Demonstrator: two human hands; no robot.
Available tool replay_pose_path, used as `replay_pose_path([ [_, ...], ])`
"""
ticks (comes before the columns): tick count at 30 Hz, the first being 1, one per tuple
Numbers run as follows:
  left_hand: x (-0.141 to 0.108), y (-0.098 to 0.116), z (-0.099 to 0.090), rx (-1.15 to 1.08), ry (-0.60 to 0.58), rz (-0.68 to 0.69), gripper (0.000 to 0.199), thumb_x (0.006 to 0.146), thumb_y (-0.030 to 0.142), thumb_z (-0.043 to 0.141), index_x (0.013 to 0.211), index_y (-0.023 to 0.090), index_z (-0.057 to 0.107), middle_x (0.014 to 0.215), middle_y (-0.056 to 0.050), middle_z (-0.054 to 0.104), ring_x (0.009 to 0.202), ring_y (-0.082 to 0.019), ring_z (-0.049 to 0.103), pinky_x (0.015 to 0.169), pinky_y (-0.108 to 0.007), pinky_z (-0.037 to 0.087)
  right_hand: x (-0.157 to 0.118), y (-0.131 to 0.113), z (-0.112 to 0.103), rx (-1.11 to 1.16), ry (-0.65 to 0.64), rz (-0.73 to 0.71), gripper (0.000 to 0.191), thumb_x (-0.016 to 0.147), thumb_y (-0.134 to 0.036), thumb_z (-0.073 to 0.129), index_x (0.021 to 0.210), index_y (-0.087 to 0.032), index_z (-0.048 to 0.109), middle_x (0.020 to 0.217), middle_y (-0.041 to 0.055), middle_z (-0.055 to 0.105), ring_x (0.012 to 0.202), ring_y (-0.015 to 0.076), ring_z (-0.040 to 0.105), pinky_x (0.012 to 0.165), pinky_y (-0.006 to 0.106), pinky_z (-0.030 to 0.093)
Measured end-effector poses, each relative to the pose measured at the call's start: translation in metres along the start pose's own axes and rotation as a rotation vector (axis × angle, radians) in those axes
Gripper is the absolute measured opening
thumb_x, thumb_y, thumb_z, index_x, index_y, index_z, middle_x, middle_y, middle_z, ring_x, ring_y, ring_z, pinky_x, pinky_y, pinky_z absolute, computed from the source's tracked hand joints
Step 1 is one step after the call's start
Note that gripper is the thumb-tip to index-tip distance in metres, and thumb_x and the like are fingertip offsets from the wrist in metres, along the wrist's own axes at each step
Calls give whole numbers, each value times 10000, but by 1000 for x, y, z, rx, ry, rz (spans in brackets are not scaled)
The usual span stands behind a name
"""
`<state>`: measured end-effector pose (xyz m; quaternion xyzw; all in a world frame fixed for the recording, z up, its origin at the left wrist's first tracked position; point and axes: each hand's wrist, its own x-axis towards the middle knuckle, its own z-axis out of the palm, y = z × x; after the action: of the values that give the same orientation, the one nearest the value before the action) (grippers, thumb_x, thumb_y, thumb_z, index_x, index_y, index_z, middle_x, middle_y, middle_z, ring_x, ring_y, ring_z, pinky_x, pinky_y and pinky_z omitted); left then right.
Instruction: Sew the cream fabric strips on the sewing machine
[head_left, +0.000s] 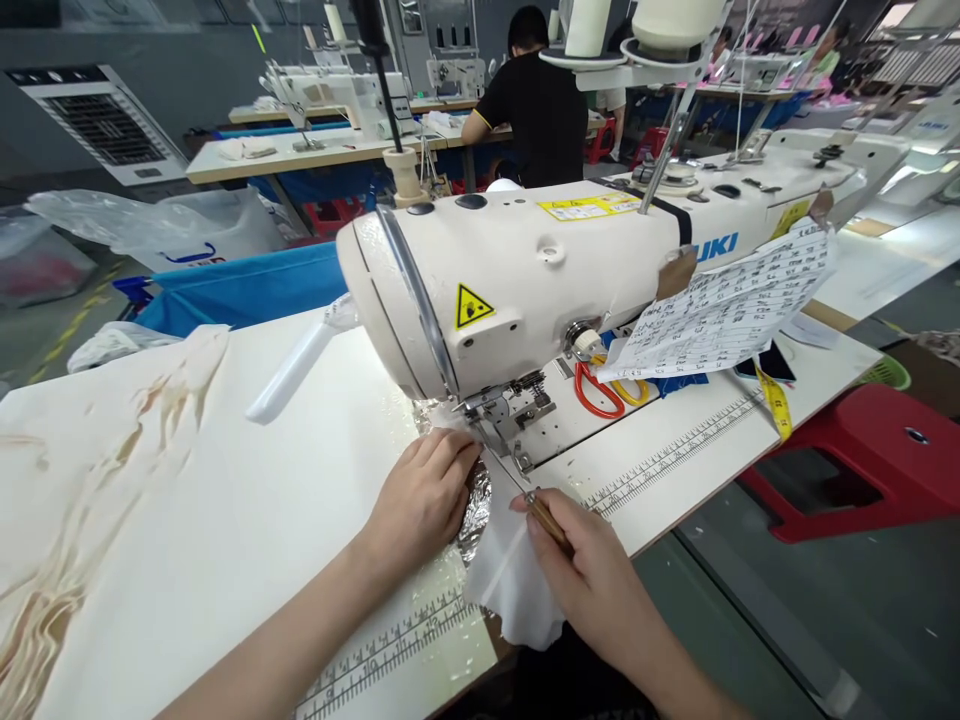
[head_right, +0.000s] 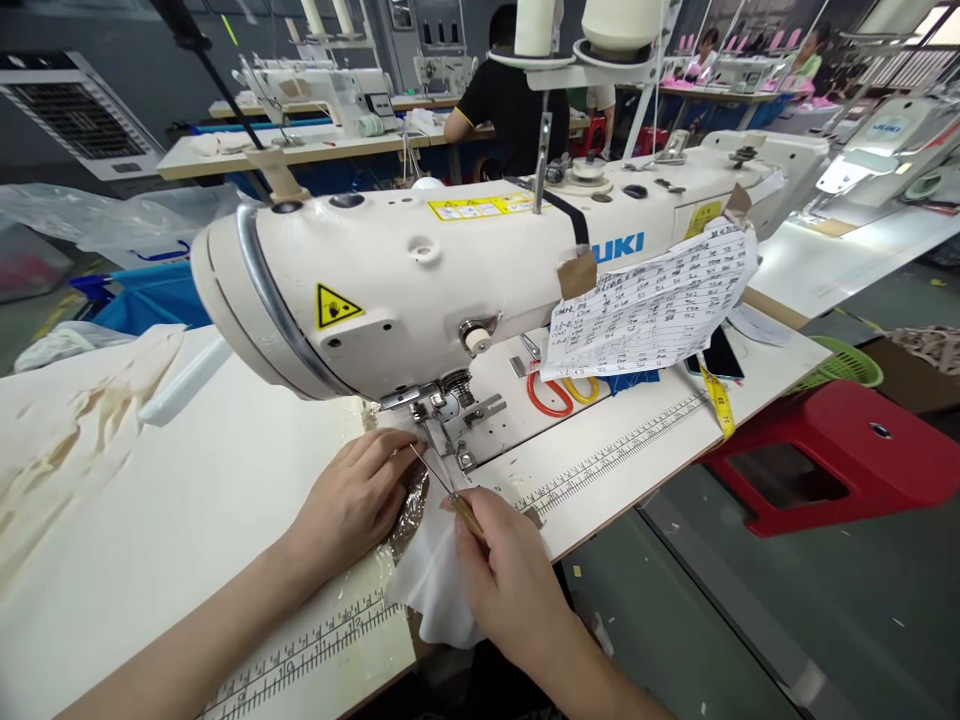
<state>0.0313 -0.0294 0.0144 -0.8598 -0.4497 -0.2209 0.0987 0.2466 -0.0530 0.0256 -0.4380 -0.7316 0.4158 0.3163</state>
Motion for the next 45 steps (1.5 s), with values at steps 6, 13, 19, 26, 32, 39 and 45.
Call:
replay_pose_path([
  [6,-1,-2,5,84,-33,-39,331,899,80,413,1199,78,551,1149,-165,592,1017,-281,578,814,-434,566,6,-1,1,-10,7,-33,234,984,-221,395,1041,-157,613,886,64,690,671,189,625,610,291,459],
  [13,-1,-3,7,83,-50,-84,363,919,114,407,1251,63,543,1173,-173,567,1050,-289,552,856,-440,565,4,1,5,-38,-13,-199,227,987,-169,401,1112,-162,591,973,75,666,869,208,649,745,307,496],
  [19,10,-8,8,70,-109,-97,265,944,112,388,1088,104,610,1028,-138,596,935,-249,556,828,-389,564,11,-26,15,13,31,-529,285,927,-83,422,1165,-117,576,925,81,650,800,180,619,700,271,510],
  [26,19,-11,9,122,-178,-262,200,954,143,449,891,179,636,935,-85,648,825,-227,574,560,-284,466,0,-39,27,-40,6,-618,310,920,-103,389,1156,-81,588,860,90,660,722,195,613,605,282,503],
  [32,9,-33,17,-352,96,-411,207,917,280,511,849,200,690,925,-45,708,867,-193,657,751,-293,530,-5,-3,14,-282,53,-264,266,1010,-197,376,1202,-129,547,974,103,725,778,237,703,650,329,521],
  [39,8,-39,12,-574,99,-530,198,845,321,566,835,224,739,915,-29,721,857,-189,663,764,-289,524,25,5,21,-624,72,-136,253,997,-167,443,1216,-155,570,915,68,735,722,253,719,520,321,465],
  [45,9,-39,10,-576,54,-588,241,830,381,558,804,220,735,855,-35,709,837,-202,657,709,-292,518,29,3,27,-613,100,-126,189,989,-138,476,1149,-158,575,889,61,720,717,229,707,519,297,452],
])
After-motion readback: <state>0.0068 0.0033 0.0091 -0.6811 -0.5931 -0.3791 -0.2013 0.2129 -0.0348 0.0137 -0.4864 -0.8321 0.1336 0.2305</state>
